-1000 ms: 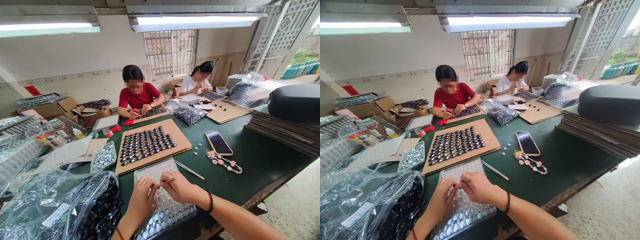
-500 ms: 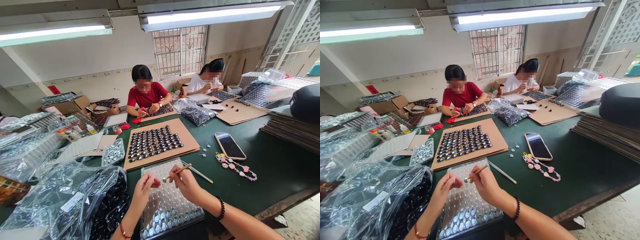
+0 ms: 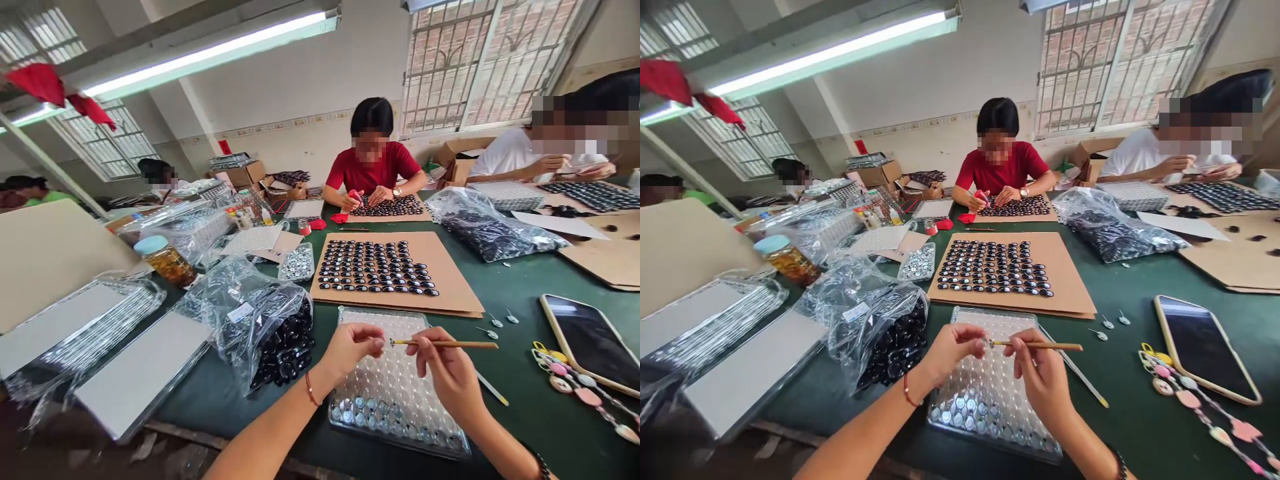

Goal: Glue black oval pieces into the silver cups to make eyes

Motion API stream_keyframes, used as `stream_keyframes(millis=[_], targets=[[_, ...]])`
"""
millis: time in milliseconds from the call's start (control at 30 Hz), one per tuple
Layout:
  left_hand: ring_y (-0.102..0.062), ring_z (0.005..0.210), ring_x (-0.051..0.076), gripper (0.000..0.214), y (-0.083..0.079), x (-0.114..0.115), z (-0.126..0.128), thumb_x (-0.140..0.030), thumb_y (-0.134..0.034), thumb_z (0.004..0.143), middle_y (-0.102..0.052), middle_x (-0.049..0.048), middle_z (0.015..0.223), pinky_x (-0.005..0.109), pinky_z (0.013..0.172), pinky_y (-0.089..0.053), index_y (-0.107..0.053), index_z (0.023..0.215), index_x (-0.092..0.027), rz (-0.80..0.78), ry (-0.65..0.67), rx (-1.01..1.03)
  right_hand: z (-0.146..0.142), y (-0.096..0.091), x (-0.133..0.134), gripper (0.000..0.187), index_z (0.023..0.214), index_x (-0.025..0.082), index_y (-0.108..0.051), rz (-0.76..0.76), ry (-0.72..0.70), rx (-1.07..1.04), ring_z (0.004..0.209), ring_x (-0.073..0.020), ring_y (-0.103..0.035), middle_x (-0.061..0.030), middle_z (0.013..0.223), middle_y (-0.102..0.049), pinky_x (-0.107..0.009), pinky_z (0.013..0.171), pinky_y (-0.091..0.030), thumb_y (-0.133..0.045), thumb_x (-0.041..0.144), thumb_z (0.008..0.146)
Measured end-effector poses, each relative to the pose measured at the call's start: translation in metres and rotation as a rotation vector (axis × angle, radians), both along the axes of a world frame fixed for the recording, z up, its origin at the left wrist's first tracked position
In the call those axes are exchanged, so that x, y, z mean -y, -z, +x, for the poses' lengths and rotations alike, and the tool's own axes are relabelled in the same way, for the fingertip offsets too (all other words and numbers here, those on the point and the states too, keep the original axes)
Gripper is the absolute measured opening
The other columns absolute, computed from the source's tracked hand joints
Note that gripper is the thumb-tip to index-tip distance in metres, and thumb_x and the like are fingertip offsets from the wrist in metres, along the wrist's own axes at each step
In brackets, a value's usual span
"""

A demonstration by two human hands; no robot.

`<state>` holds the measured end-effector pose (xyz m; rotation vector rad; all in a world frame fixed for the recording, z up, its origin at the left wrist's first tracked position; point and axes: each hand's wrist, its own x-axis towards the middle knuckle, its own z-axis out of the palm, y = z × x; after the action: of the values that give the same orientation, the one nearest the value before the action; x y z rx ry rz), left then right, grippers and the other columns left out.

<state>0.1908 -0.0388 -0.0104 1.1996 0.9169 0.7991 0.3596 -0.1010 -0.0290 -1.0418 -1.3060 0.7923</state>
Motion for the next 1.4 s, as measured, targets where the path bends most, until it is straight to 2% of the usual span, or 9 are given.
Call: stream_keyframes(millis=[167,267,333,500,633,833,1033,1167,1400], targets=[[-0.061,0.079,0.018,0.032,-0.025,-0.056,-0.049,-0.034,-0.061,0.071,-0.066,0.0102,0.087,0.031,0.075,-0.048,-0.063,0.094,-0.011,0.437,-0.537,-0.198,0.009,-0.002,-0.001,0.021,0.083,0.017,-0.049,0.023,0.066,0.014,0.044,-0.0086,-0.047,-0.0013,0.069,-0.056,-0.022,0.047,-0.040,-0.041,0.034,0.093],[-0.052,0.103,0.020,0.037,-0.036,-0.065,-0.084,-0.028,-0.060,0.072,-0.055,0.0104,0.114,0.032,0.085,-0.043,-0.057,0.107,-0.017,0.592,-0.695,-0.320,0.011,-0.003,-0.001,0.021,0.084,0.017,-0.049,0.021,0.074,0.030,0.044,-0.0086,-0.046,-0.0016,0.069,-0.056,-0.022,0.047,-0.040,-0.042,0.034,0.093],[-0.054,0.095,0.018,0.029,-0.035,-0.051,-0.097,-0.027,-0.055,0.076,-0.056,0.0075,0.109,0.031,0.080,-0.046,-0.058,0.104,-0.020,0.720,-0.616,-0.493,0.010,-0.003,0.000,0.021,0.084,0.017,-0.049,0.020,0.071,0.029,0.044,-0.0087,-0.046,-0.0018,0.069,-0.056,-0.022,0.046,-0.040,-0.042,0.034,0.093],[-0.050,0.087,0.018,0.021,-0.008,-0.005,-0.105,-0.019,-0.057,0.074,-0.057,0.0018,0.091,0.036,0.079,-0.041,-0.064,0.093,-0.025,0.844,-0.147,-1.059,0.006,-0.004,0.003,0.020,0.084,0.017,-0.049,0.016,0.013,0.005,0.043,-0.0088,-0.046,-0.0015,0.067,-0.055,-0.021,0.043,-0.038,-0.043,0.034,0.092],[-0.044,0.095,0.023,0.010,0.005,-0.003,-0.106,-0.020,-0.060,0.071,-0.054,0.0023,0.095,0.042,0.080,-0.036,-0.066,0.077,-0.025,0.864,-0.061,-1.289,0.003,-0.005,0.004,0.020,0.083,0.017,-0.049,0.014,-0.021,0.003,0.043,-0.0088,-0.046,-0.0018,0.068,-0.055,-0.021,0.042,-0.037,-0.042,0.033,0.092],[-0.051,0.080,0.016,0.017,-0.021,-0.021,-0.064,-0.023,-0.039,0.083,-0.056,0.0013,0.084,0.031,0.075,-0.039,-0.055,0.088,-0.020,0.719,-0.018,-0.850,0.007,-0.006,-0.001,0.020,0.082,0.017,-0.049,0.029,0.020,-0.014,0.044,-0.0086,-0.044,-0.0014,0.068,-0.053,-0.021,0.043,-0.036,-0.041,0.032,0.093],[-0.050,0.069,0.013,0.021,-0.015,-0.002,-0.004,-0.024,-0.037,0.083,-0.056,-0.0006,0.074,0.024,0.065,-0.038,-0.057,0.085,-0.018,0.414,0.336,-0.477,0.010,-0.008,-0.004,0.016,0.080,0.017,-0.054,0.086,0.102,0.152,0.048,-0.0108,-0.047,-0.0013,0.066,-0.053,-0.021,0.044,-0.037,-0.048,0.029,0.089],[-0.051,0.083,0.015,0.025,-0.005,0.012,-0.002,-0.023,-0.034,0.084,-0.059,0.0020,0.085,0.025,0.075,-0.037,-0.059,0.082,-0.017,0.421,0.328,-0.430,0.003,-0.011,0.000,0.017,0.081,0.018,-0.055,0.148,0.063,0.263,0.055,-0.0127,-0.050,-0.0018,0.067,-0.054,-0.022,0.050,-0.038,-0.044,0.026,0.090],[-0.042,0.052,0.010,0.024,0.003,0.012,-0.001,-0.034,-0.049,0.079,-0.051,-0.0036,0.058,0.021,0.051,-0.032,-0.061,0.091,-0.018,0.415,0.229,-0.548,-0.002,-0.006,0.004,0.017,0.090,0.020,-0.049,0.206,-0.048,0.444,0.064,-0.0157,-0.053,-0.0028,0.075,-0.057,-0.026,0.058,-0.038,-0.032,0.024,0.093]])
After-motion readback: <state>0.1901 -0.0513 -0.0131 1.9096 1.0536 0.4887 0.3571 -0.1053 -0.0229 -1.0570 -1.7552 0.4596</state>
